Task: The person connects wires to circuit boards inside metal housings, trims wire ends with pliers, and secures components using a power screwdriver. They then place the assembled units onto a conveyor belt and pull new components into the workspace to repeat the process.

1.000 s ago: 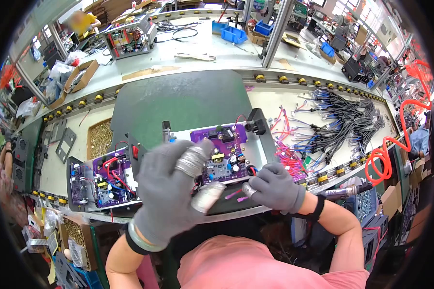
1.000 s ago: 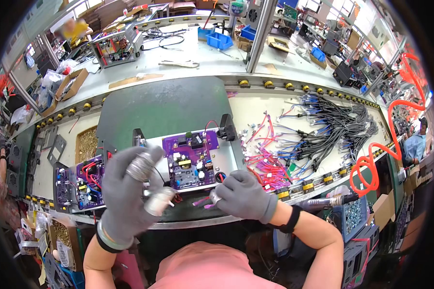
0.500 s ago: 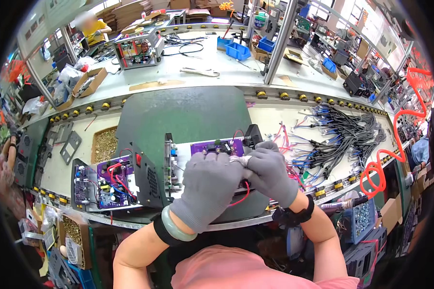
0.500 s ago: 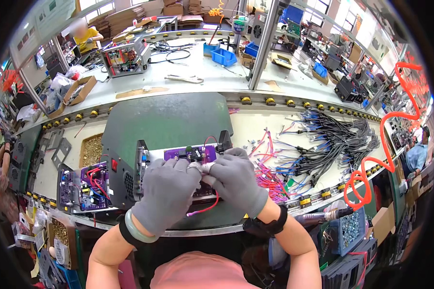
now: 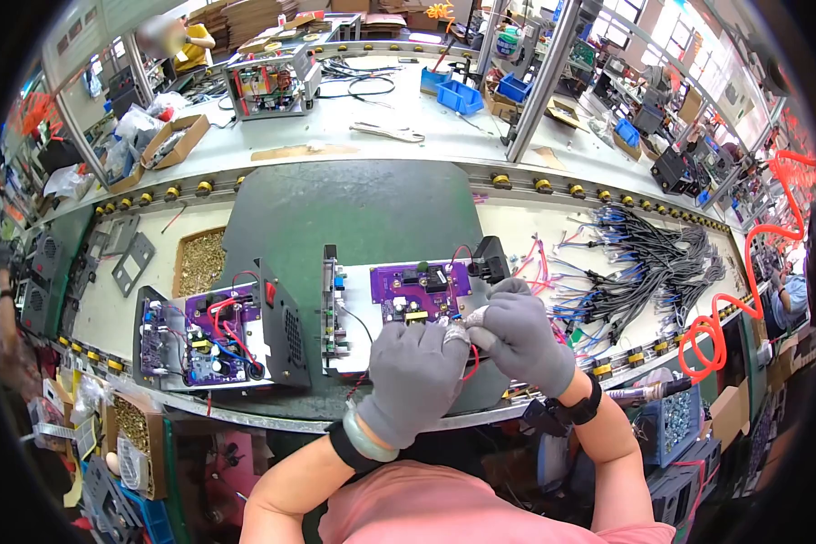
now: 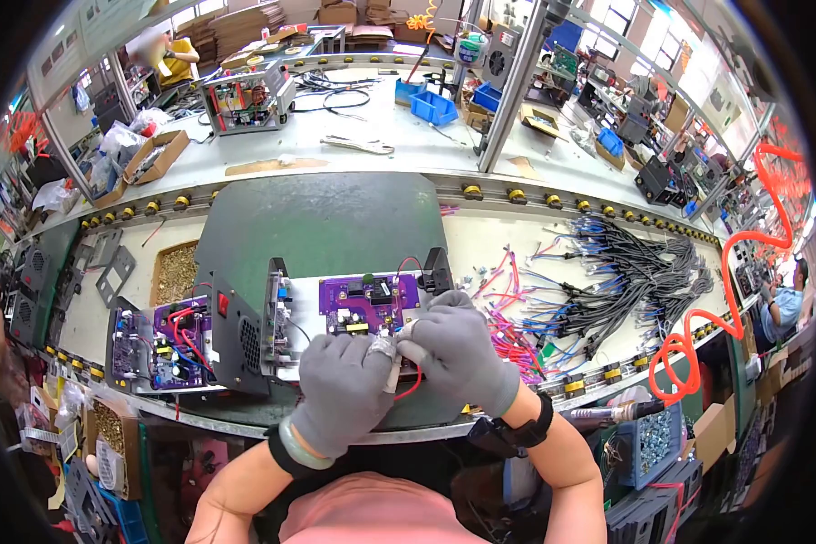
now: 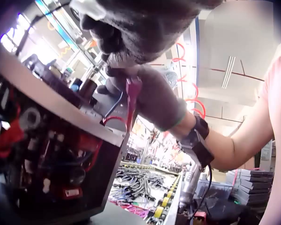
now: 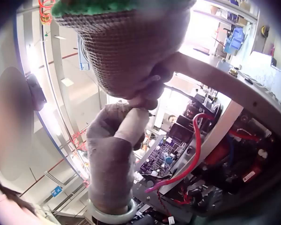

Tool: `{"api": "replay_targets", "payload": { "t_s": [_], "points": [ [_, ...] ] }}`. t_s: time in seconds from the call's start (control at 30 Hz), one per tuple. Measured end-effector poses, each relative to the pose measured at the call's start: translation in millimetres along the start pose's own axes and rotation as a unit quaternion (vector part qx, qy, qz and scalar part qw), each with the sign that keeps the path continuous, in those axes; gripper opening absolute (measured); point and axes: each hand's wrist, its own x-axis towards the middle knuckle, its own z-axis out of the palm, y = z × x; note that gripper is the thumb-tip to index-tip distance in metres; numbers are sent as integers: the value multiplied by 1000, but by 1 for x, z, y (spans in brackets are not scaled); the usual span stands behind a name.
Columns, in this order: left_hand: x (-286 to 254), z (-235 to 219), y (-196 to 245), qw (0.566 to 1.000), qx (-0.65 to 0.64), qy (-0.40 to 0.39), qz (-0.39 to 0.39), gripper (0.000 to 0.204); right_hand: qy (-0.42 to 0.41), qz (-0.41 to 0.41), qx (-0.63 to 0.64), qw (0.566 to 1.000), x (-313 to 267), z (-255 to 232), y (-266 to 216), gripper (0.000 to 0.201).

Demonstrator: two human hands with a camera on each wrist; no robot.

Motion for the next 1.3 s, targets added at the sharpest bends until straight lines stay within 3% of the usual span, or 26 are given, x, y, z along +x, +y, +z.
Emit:
{"api": "replay_targets", "payload": {
  "t_s": [0.07,0.13,0.23,0.27,0.3,0.37,0.4,0.47,0.5,0.57,0.83,0.93,1.1,1.2,1.23,1.3],
  "points": [
    [-12,14,3,999,-7,0,-33,20,-27,-4,-63,998,2,-2,-5,11],
    [-22,7,15,994,-36,-34,-99,44,-39,-10,-136,990,10,-3,-6,15],
    [-30,-14,26,993,-85,2,-86,51,-95,-33,-201,974,26,2,12,15],
    [-34,-18,26,989,-80,-53,-111,42,-111,-44,-193,974,32,3,12,15],
    [-45,-12,24,989,-82,-54,-112,42,-113,-42,-193,974,39,5,13,15],
    [-66,8,15,996,-14,-72,-54,30,-242,-69,-253,934,49,7,14,12],
    [-66,9,12,996,-23,-64,-52,20,-245,-68,-254,933,49,8,14,12],
    [-65,6,10,996,-42,-60,-59,20,-269,-65,-255,927,50,6,17,9],
    [-64,4,8,995,-58,-56,-65,20,-272,-66,-256,925,48,4,17,9],
    [-64,2,3,994,-69,-59,-62,20,-168,-44,-215,961,41,1,15,7],
    [-55,-4,-5,988,-111,-89,-60,23,-226,-66,-238,942,52,5,13,6],
    [-57,-4,-6,986,-123,-89,-64,23,-290,-76,-242,923,61,9,12,3],
    [-55,-19,-13,985,-134,-102,-34,23,-295,-43,-227,927,68,9,15,6],
    [-57,-29,-12,969,-199,-120,-83,21,-450,-67,-283,844,83,8,4,5],
    [-56,-31,-11,969,-197,-122,-81,21,-447,-67,-282,846,77,9,7,5],
    [-49,-35,-8,976,-183,-86,-84,18,-314,-73,-242,915,59,12,19,5]
  ]
}}
